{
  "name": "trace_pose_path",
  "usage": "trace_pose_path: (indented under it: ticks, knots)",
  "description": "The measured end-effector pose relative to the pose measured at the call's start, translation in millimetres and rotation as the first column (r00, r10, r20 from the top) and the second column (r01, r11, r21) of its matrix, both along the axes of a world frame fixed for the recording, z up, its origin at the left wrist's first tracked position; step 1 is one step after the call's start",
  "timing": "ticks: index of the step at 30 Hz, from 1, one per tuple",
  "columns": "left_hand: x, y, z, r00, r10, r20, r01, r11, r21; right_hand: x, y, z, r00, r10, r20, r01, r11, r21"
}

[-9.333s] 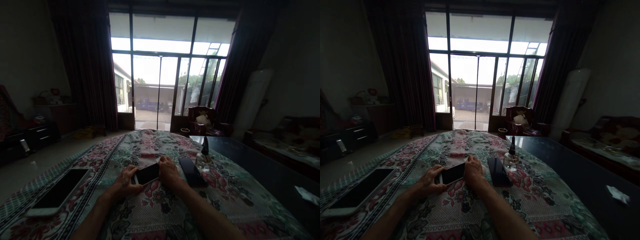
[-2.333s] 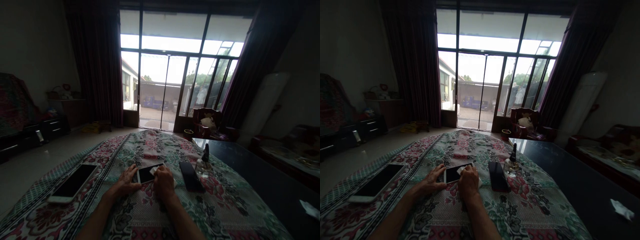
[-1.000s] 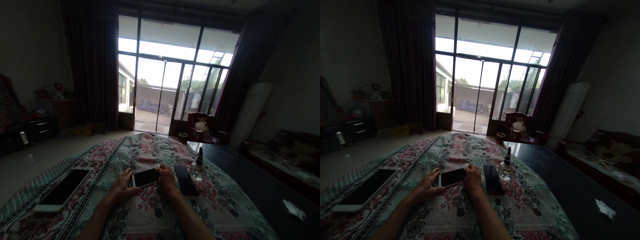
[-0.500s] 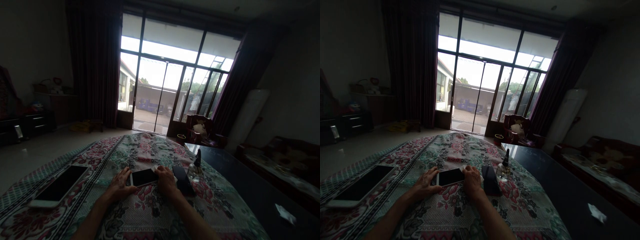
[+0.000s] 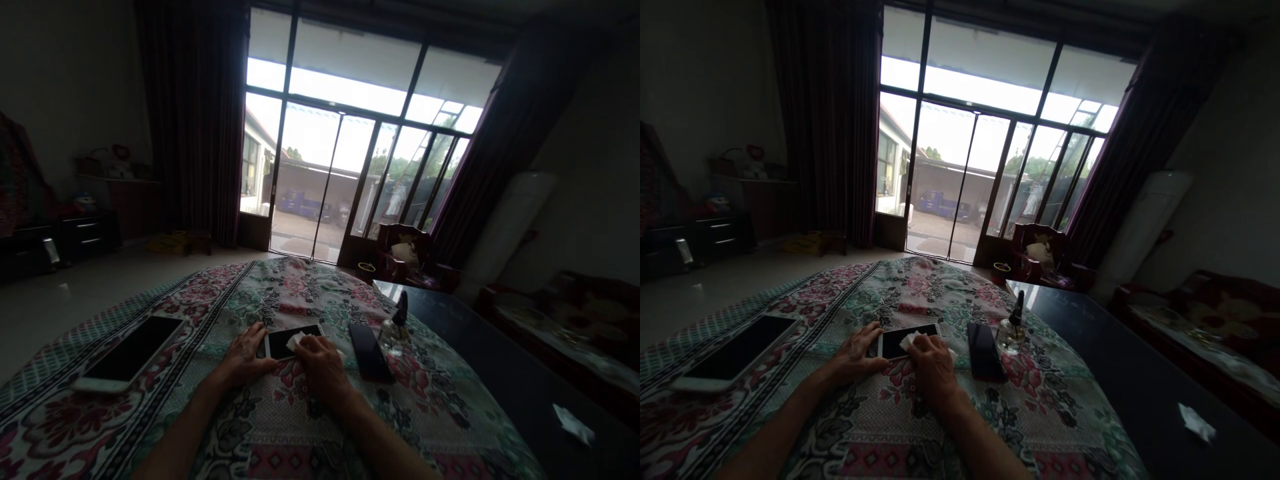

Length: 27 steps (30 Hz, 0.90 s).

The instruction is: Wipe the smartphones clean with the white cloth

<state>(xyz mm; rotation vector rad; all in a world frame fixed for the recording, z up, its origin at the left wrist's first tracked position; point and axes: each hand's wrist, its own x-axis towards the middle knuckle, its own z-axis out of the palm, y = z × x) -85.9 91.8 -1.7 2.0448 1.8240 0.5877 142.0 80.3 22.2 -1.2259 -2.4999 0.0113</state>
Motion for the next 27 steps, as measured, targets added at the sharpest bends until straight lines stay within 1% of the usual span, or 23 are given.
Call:
trace_pose_path:
  ticks: [3,8,10,13,15,17,19,21,23,25,27]
  knots:
    - [0,0,0.3,1.0,0.006,-0.011,-0.006,1.0,-0.007,1,2,-0.4,1.0,0.024,-0.018,-0.024,1.0,-0.015]
    - [-1,0,0.1,1.0,0.002,0.008,-0.002,1.0,-0.011,2,17,0.2,0.997,-0.061,-0.056,0.06,0.998,-0.026]
    - [-1,0,1.3,1.0,0.0,0.0,0.0,1.0,-0.019,1,16,-0.3,0.998,-0.028,-0.063,0.027,0.999,-0.022]
    - [0,-2,4.4,1.0,-0.002,-0.016,0.001,1.0,-0.025,-1,7,-2.4,0.996,0.046,-0.077,-0.047,0.999,-0.007]
    - [1,-3,5.9,1.0,-0.004,-0.019,0.003,1.0,-0.026,0,0,-3.8,0.994,0.067,-0.086,-0.067,0.998,-0.003]
    - [1,-3,5.7,1.0,-0.006,-0.022,0.006,1.0,-0.024,2,-2,-4.5,0.993,0.037,-0.11,-0.037,0.999,0.004]
    - [0,-1,3.4,1.0,-0.008,-0.025,0.008,1.0,-0.017,7,0,-4.2,0.989,-0.053,-0.135,0.055,0.998,0.009]
    - [-1,0,-0.2,1.0,-0.009,-0.016,0.009,1.0,-0.002,12,5,-3.2,0.976,-0.168,-0.136,0.17,0.985,0.004]
    - [-2,2,-3.2,1.0,-0.011,-0.003,0.011,1.0,0.011,16,9,-2.5,0.965,-0.235,-0.119,0.237,0.972,-0.004]
    - [-3,2,-4.3,1.0,-0.014,0.004,0.014,1.0,0.017,17,9,-2.8,0.966,-0.231,-0.117,0.233,0.973,-0.003]
    - [-4,1,-3.3,1.0,-0.02,0.001,0.02,1.0,0.015,15,7,-3.9,0.976,-0.178,-0.124,0.18,0.984,0.002]
